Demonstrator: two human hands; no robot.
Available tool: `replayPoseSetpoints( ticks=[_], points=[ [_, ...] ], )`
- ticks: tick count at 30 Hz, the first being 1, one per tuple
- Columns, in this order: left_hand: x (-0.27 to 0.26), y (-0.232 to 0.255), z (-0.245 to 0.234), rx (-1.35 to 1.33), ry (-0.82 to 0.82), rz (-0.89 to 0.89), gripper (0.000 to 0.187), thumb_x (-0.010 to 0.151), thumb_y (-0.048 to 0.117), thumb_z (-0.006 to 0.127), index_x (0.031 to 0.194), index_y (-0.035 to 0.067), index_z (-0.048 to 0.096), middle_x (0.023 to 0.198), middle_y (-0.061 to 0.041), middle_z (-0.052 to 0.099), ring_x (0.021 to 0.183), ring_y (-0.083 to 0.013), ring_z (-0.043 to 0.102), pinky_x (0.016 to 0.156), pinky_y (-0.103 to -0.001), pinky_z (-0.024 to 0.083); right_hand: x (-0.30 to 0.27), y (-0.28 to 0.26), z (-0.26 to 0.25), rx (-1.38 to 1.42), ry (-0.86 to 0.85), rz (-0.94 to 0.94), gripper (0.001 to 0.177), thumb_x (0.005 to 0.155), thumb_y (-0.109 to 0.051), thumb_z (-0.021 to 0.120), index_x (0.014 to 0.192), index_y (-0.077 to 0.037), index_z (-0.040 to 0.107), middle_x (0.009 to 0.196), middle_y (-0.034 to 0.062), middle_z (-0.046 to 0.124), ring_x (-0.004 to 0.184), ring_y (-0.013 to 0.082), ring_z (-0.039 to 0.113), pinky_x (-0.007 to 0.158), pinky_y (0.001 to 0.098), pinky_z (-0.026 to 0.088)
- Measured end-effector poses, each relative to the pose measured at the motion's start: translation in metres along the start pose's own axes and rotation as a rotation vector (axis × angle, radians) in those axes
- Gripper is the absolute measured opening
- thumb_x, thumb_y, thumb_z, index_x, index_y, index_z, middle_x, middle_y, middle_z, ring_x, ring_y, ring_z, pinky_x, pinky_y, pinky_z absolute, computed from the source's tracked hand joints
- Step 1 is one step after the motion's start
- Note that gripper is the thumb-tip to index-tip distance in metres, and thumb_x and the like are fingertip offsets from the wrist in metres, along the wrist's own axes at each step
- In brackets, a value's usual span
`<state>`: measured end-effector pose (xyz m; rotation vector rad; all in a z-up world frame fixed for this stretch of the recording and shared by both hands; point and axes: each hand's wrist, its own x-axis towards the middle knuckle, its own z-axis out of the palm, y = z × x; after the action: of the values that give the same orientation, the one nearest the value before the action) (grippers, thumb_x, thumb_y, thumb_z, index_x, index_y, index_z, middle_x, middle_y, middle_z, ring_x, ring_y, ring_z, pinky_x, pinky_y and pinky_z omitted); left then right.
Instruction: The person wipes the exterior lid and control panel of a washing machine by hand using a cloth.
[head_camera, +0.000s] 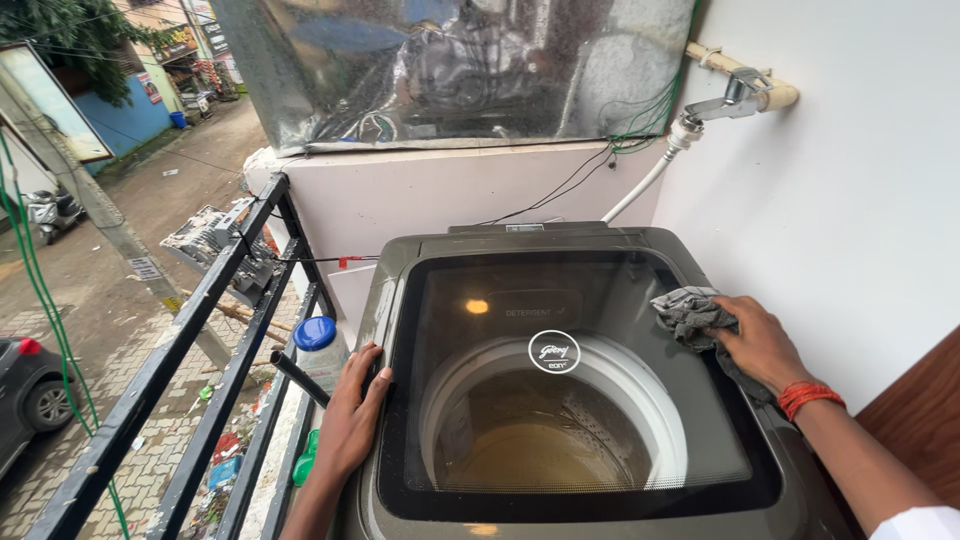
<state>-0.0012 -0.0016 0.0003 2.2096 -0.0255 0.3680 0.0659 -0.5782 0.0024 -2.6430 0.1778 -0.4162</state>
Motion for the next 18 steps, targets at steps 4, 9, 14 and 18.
replayPoseSetpoints(
  ticks=[4,9,14,18],
  points=[
    [-0.001,-0.002,0.000,0.006,0.000,-0.014,0.060,0.097,0.052,0.046,0.145,0.016,0.053,0.161,-0.006,0.040,0.151,-0.0253,0.034,0.120,-0.040,0.028,0.024,-0.008,0.000,-0.103,-0.071,0.143,0.053,0.091,-0.026,0.070,0.144,-0.022,0.059,0.138,-0.0008,0.063,0.120,0.0246,0.066,0.106,0.0438,0.053],
    [-0.001,-0.003,0.000,-0.004,-0.006,-0.014,0.059,0.097,0.051,0.046,0.145,0.016,0.053,0.161,-0.006,0.041,0.154,-0.0249,0.027,0.122,-0.040,0.024,0.051,-0.010,0.007,-0.128,-0.072,0.178,0.054,0.092,-0.034,0.071,0.144,-0.026,0.059,0.137,-0.0022,0.064,0.120,0.0237,0.066,0.104,0.0454,0.054],
    [-0.002,-0.003,0.000,0.013,-0.011,-0.046,0.059,0.097,0.052,0.045,0.145,0.018,0.053,0.161,-0.003,0.042,0.155,-0.0234,0.025,0.123,-0.040,0.023,0.074,-0.027,0.007,-0.106,-0.062,0.191,0.056,0.091,-0.038,0.072,0.145,-0.027,0.059,0.134,0.0000,0.065,0.125,0.0243,0.063,0.106,0.0477,0.052],
    [0.001,0.000,0.002,0.096,-0.044,-0.145,0.059,0.097,0.053,0.044,0.146,0.023,0.052,0.162,0.000,0.040,0.156,-0.0213,0.022,0.122,-0.041,0.021,0.086,-0.045,0.008,-0.124,-0.034,0.201,0.054,0.093,-0.037,0.071,0.145,-0.030,0.059,0.133,0.0019,0.067,0.127,0.0257,0.061,0.105,0.0504,0.050]
  ],
)
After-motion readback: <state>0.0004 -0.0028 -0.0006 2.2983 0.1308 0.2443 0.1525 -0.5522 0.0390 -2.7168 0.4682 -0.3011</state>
